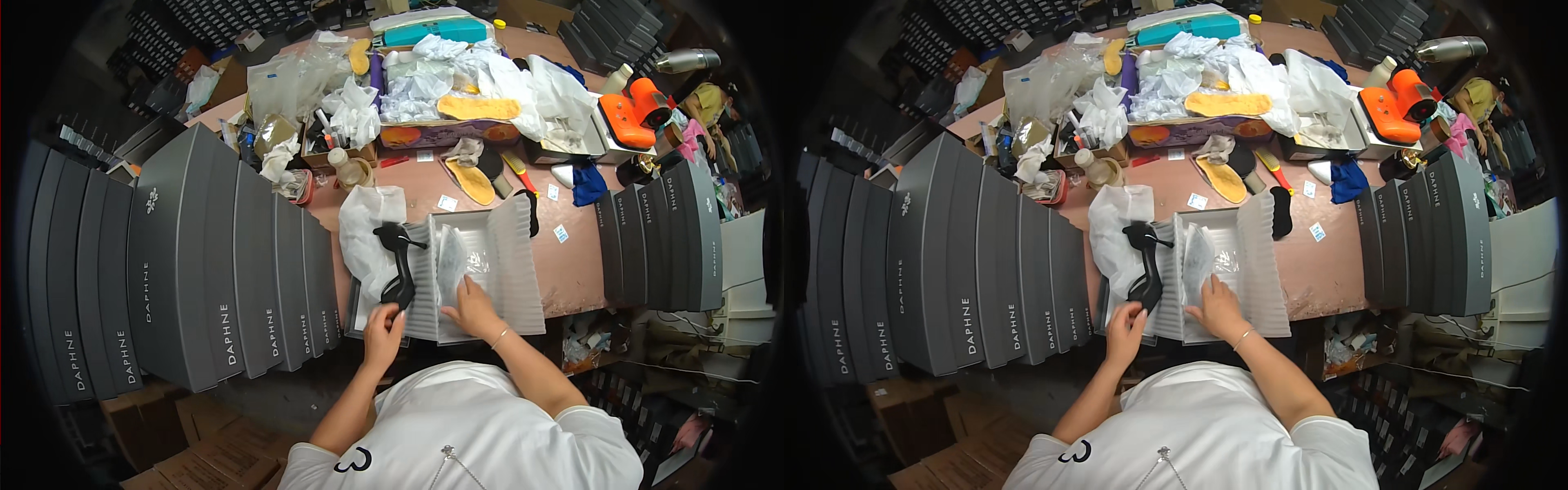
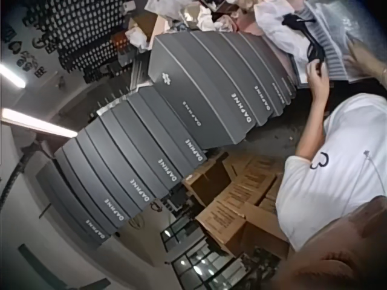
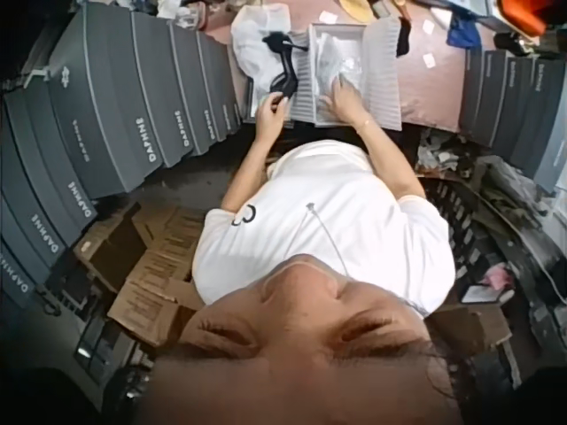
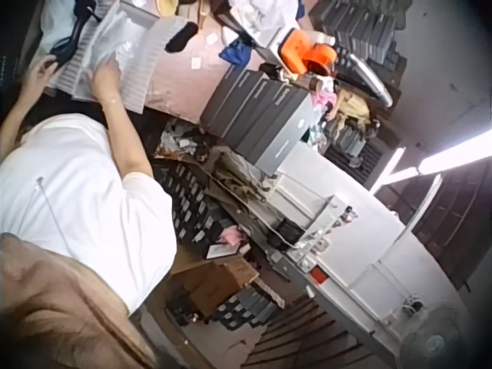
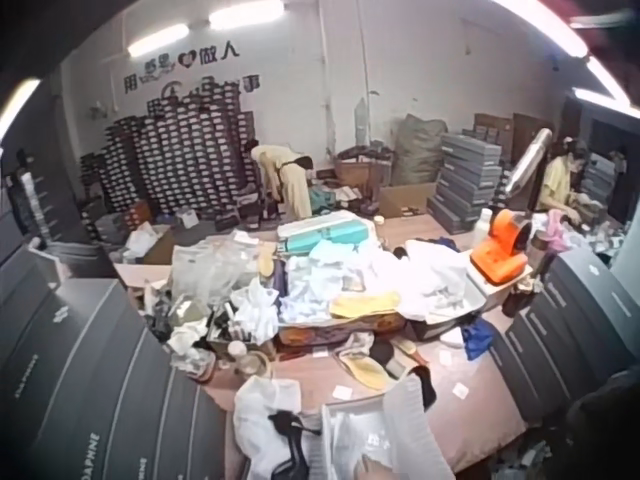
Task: Packing black high-heeled shoes into boxes with protective tissue paper.
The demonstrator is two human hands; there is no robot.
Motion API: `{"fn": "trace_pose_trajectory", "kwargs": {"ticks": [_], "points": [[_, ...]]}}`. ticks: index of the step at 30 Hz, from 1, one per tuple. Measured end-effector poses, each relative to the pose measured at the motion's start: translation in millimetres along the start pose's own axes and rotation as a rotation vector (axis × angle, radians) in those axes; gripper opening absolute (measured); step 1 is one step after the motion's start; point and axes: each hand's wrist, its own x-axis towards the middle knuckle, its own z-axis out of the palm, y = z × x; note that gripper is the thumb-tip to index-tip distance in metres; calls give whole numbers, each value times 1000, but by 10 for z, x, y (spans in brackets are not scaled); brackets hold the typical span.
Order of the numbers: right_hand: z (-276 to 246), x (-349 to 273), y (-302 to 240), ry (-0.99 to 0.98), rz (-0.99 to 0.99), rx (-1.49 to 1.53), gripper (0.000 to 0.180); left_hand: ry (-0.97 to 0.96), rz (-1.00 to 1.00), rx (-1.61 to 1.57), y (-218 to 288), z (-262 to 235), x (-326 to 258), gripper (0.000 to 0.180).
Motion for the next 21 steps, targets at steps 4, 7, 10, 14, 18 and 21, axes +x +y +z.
{"fn": "trace_pose_trajectory", "kwargs": {"ticks": [4,7,10,14,18,21], "points": [[-628,137,-198,-283,-25,143,48,-8,143,483,-372,221,600,43],[-788,205,-423,-189,-39,349,46,-163,-51,172,-489,174,672,40],[-890,186,-556,-5,155,840,51,-194,-41,-30,-173,-150,459,38],[-1126,266,-495,-104,261,1341,82,-429,-109,-184,449,-594,186,40],[-1330,338,-724,-247,386,1379,79,-744,-250,-499,583,-568,39,52],[-1259,239,-747,-271,174,1189,68,-852,-423,-565,558,-247,143,45]]}}
